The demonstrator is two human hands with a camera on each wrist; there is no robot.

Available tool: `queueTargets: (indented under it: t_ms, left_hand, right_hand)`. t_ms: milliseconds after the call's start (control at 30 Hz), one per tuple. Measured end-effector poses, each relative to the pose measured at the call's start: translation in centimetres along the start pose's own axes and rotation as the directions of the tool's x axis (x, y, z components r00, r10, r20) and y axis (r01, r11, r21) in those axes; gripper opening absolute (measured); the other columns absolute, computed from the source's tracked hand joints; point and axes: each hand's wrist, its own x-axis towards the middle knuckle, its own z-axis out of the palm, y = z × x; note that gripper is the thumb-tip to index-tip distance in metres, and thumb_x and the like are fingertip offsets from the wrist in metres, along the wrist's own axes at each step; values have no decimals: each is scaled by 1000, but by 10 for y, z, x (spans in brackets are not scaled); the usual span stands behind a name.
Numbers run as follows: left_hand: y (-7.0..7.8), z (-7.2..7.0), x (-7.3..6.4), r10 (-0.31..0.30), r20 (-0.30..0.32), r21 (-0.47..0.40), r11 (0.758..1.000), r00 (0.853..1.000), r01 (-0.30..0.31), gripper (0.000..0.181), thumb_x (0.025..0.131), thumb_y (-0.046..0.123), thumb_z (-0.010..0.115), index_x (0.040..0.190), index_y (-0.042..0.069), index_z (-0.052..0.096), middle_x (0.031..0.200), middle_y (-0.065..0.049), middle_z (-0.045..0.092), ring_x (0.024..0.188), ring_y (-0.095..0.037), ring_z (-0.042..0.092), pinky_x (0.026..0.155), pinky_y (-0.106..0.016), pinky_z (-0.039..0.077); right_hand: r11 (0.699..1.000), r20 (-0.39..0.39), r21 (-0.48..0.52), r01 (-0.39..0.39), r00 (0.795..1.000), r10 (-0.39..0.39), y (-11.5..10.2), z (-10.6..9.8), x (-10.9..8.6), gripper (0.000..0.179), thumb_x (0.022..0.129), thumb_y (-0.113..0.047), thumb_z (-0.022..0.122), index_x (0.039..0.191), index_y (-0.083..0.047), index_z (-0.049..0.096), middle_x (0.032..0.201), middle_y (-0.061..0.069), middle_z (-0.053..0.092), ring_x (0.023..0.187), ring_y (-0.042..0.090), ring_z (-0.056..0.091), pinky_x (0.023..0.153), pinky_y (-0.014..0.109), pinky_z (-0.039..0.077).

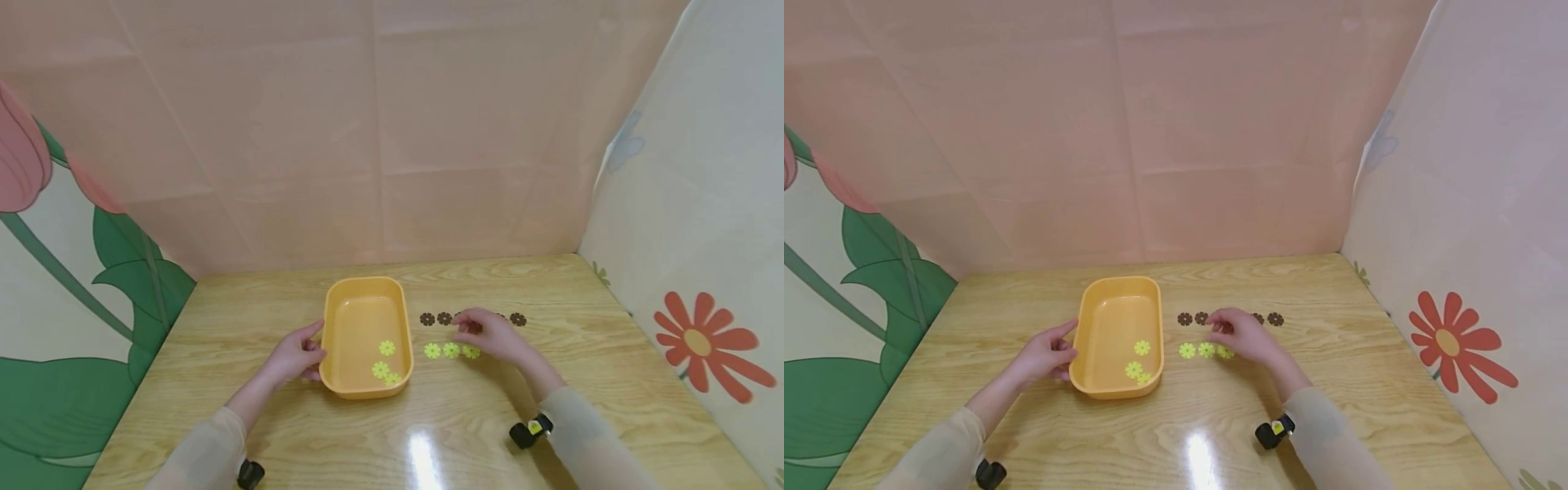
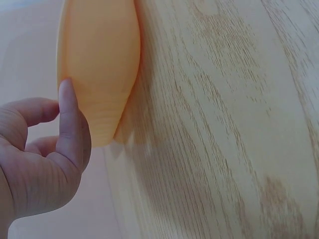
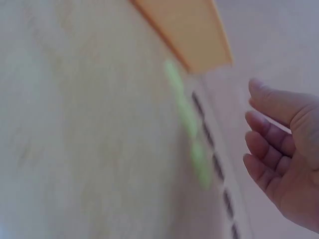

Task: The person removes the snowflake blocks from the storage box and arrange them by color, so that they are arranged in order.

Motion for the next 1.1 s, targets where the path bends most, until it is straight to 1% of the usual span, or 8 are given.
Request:
queueTargets:
  t_ms: [133, 267, 333, 500, 600, 800, 967, 1100]
  left_hand:
    - [-1, 0, 1, -2, 0, -5, 1000, 1000, 2, 68, 92, -6, 62, 153, 1, 32, 85, -9, 47, 60, -17, 57, 58, -38, 63]
    - [-2, 0, 2, 2, 1, -17, 1000, 1000, -2, 68, 92, -6, 61, 153, 1, 32, 85, -9, 47, 60, -16, 57, 56, -34, 63]
    - [-1, 0, 1, 3, 3, -19, 1000, 1000, -3, 69, 92, -6, 61, 153, 1, 32, 85, -9, 46, 61, -16, 57, 56, -34, 63]
    - [0, -1, 1, 2, 12, -27, 1000, 1000, -2, 69, 92, -6, 61, 153, 1, 31, 86, -9, 46, 62, -16, 57, 57, -34, 63]
    - [0, -1, 0, 11, 16, -15, 1000, 1000, -10, 68, 92, -6, 61, 153, -1, 31, 85, -9, 47, 62, -15, 57, 58, -36, 63]
    - [-1, 1, 0, 32, 26, -12, 999, 999, -32, 68, 91, -7, 61, 152, -3, 31, 83, -8, 47, 60, -15, 56, 59, -38, 63]
    - [-1, 0, 0, 35, 26, -15, 999, 999, -34, 68, 91, -8, 60, 152, -3, 30, 83, -8, 47, 60, -15, 57, 57, -35, 63]
    - [-1, -1, 0, 32, 22, -17, 999, 999, -31, 68, 91, -8, 60, 152, -3, 30, 83, -9, 47, 60, -15, 56, 57, -36, 63]
  right_hand:
    - [994, 82, 19, 110, 990, -111, -28, 6, 24, 33, 87, -13, 77, 116, -2, 67, 104, 6, 67, 95, 23, 62, 86, 37, 57]
    - [974, 187, 34, 222, 956, -224, -56, 18, 49, 36, 84, -12, 79, 117, -6, 68, 111, 3, 67, 102, 22, 62, 92, 39, 56]
    - [959, 252, 35, 283, 926, -282, -69, 25, 59, 38, 83, -12, 80, 118, -7, 68, 114, 1, 66, 105, 19, 61, 95, 37, 54]
    - [905, 404, 13, 426, 826, -394, -89, 45, 82, 38, 83, -11, 80, 119, -9, 69, 117, -3, 66, 108, 13, 58, 99, 32, 50]
    - [891, 475, -10, 453, 787, -394, -93, 56, 91, 38, 83, -11, 79, 120, -12, 69, 117, -5, 66, 110, 11, 56, 101, 30, 47]
    - [878, 575, -83, 472, 741, -345, -92, 71, 103, 38, 83, -12, 79, 119, -16, 71, 119, -10, 66, 114, 10, 54, 107, 29, 42]
    - [862, 621, -142, 486, 722, -305, -91, 75, 108, 42, 80, -9, 81, 118, -24, 72, 117, -16, 65, 115, 8, 53, 107, 27, 41]
    - [844, 640, -190, 502, 715, -281, -94, 76, 108, 45, 77, -9, 82, 117, -29, 73, 116, -18, 64, 114, 6, 53, 102, 26, 44]
